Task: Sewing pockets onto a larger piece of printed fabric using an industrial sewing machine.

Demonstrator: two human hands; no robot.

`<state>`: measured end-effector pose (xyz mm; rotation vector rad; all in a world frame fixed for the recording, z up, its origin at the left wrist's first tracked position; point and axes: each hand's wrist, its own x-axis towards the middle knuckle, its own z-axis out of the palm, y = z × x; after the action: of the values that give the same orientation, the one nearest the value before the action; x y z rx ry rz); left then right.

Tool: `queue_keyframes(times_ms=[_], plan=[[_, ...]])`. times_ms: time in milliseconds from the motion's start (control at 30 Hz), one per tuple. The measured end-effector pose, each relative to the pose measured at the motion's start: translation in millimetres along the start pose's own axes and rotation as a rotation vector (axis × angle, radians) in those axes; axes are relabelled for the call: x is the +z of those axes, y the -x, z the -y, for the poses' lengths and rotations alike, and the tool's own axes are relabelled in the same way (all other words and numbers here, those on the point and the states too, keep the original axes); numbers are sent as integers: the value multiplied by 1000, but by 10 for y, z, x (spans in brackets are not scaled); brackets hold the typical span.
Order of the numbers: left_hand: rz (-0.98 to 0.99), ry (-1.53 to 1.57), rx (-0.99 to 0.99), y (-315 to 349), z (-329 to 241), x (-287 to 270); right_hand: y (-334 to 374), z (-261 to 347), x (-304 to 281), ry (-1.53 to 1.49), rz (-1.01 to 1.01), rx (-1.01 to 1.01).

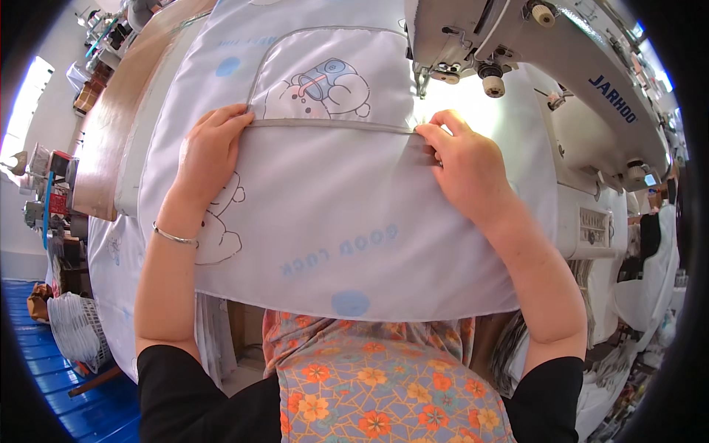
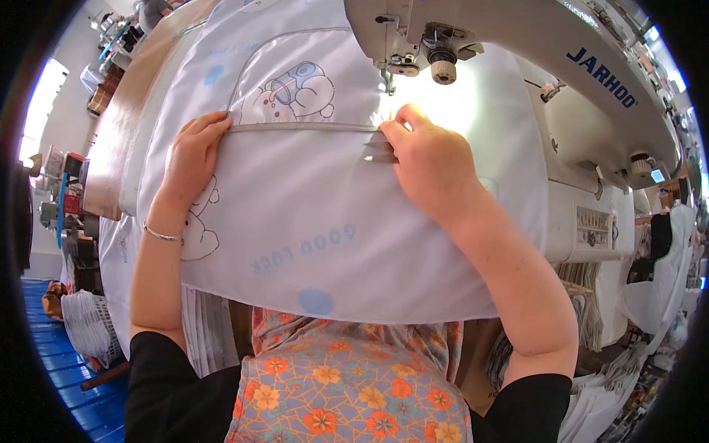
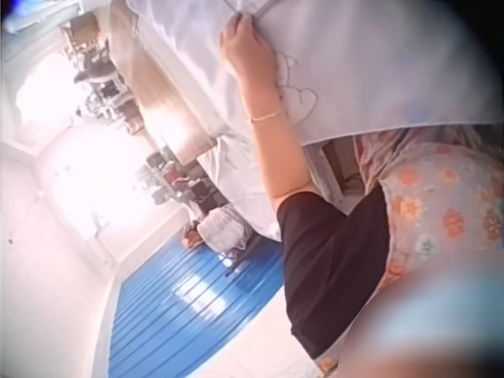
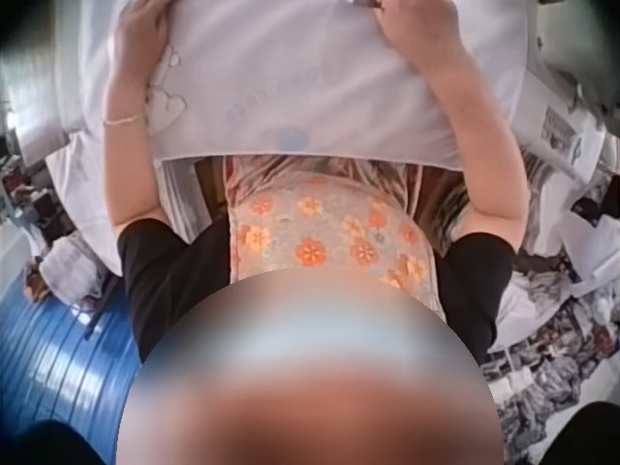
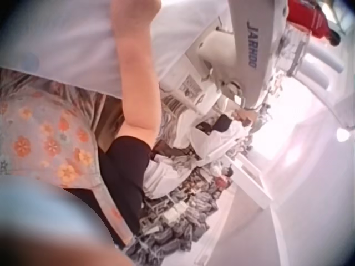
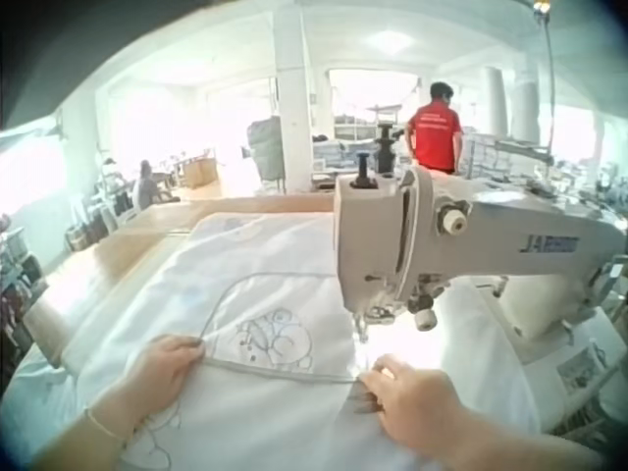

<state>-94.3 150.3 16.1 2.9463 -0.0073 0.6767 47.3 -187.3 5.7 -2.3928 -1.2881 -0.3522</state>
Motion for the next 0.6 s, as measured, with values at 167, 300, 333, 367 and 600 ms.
queue_keyframes(times_ms=[167,300,333,367,600], plan=[[-19,31,28,-168,59,96,-135,-119,33,34,29,12],[-5,9,26,-290,149,175,-210,-200,78,53,-32,-28],[-2,10,26,-320,167,199,-215,-219,82,62,-46,-42],[-1,13,27,-348,180,220,-214,-234,76,62,-45,-40],[-2,19,-7,-437,275,294,-197,-323,-2,-58,-38,3]])
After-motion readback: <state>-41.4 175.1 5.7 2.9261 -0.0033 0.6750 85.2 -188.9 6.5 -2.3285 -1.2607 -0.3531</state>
